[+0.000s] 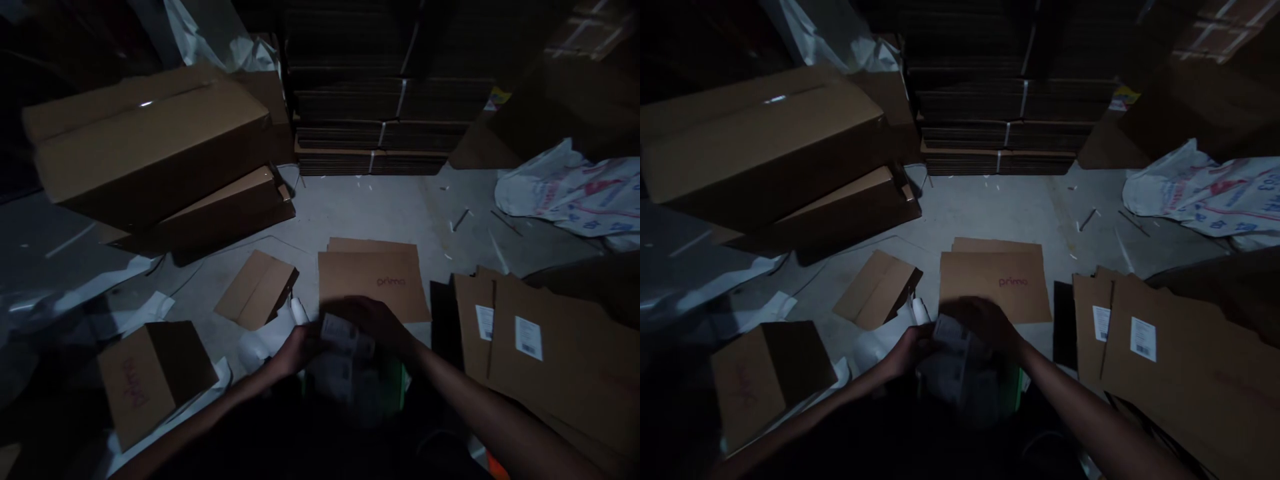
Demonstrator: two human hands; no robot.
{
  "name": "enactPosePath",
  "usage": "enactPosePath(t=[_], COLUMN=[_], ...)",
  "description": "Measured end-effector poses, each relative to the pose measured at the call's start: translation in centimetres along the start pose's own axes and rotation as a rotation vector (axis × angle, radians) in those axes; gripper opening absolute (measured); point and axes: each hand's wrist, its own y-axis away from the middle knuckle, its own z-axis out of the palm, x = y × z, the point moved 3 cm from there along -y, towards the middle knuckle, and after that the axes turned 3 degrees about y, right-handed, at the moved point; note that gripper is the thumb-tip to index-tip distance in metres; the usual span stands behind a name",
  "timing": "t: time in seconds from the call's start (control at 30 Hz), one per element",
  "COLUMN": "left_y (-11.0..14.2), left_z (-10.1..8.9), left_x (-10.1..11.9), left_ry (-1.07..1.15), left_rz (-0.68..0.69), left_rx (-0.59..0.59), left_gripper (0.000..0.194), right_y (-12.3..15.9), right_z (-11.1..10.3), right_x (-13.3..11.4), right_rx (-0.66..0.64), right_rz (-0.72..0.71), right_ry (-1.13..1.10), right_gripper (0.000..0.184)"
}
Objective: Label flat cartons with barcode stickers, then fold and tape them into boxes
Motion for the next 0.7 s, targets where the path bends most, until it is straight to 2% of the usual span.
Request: enactPosePath(t=[0.07, 0.13, 0.23, 0.33, 0.37, 0.5, 0.6, 0.7], left_y=[-0.2, -0.4, -1.1, -2.0, -2.4, -3.0, -2.7, -2.1], left_z=[-0.1, -0.1, 0.1, 0.4, 0.5, 1.1, 1.2, 1.1], left_x=[-0.2, -0.3, -0.1, 0.7, 0.9, 1.4, 1.4, 1.0], left_ry=[-0.004, -0.014, 0.065, 0.162, 0.142, -0.071, -0.124, -0.111], left_rz=[0.021, 0.044, 0.079, 0.139, 0.138, 0.033, 0.015, 0.002], left_rx=[0.007, 0.007, 0.046, 0.118, 0.129, 0.134, 0.154, 0.137], left_gripper=[0.034, 0.033, 0.036, 0.068, 0.069, 0.040, 0.038, 0.040], right_y=[-0.2, -0.3, -0.4, -0.5, -0.5, -0.4, -0.2, -0.1], right_z=[0.0, 0.0, 0.1, 0.5, 0.7, 0.7, 0.9, 1.3], right_x=[-0.1, -0.6, -1.3, -2.1, -2.2, -2.3, -2.1, -2.2], right_rx=[-0.171, -0.231, -0.172, -0.131, -0.117, -0.010, 0.006, -0.006], right_rz=[0.010, 0.017, 0.045, 0.028, 0.029, 0.055, 0.022, -0.020], right_ry=[-0.156, -0.182, -0.077, -0.034, -0.008, 0.260, 0.441, 0.522], right_gripper=[0.045, 0.045, 0.031, 0.027, 0.026, 0.019, 0.019, 0.020])
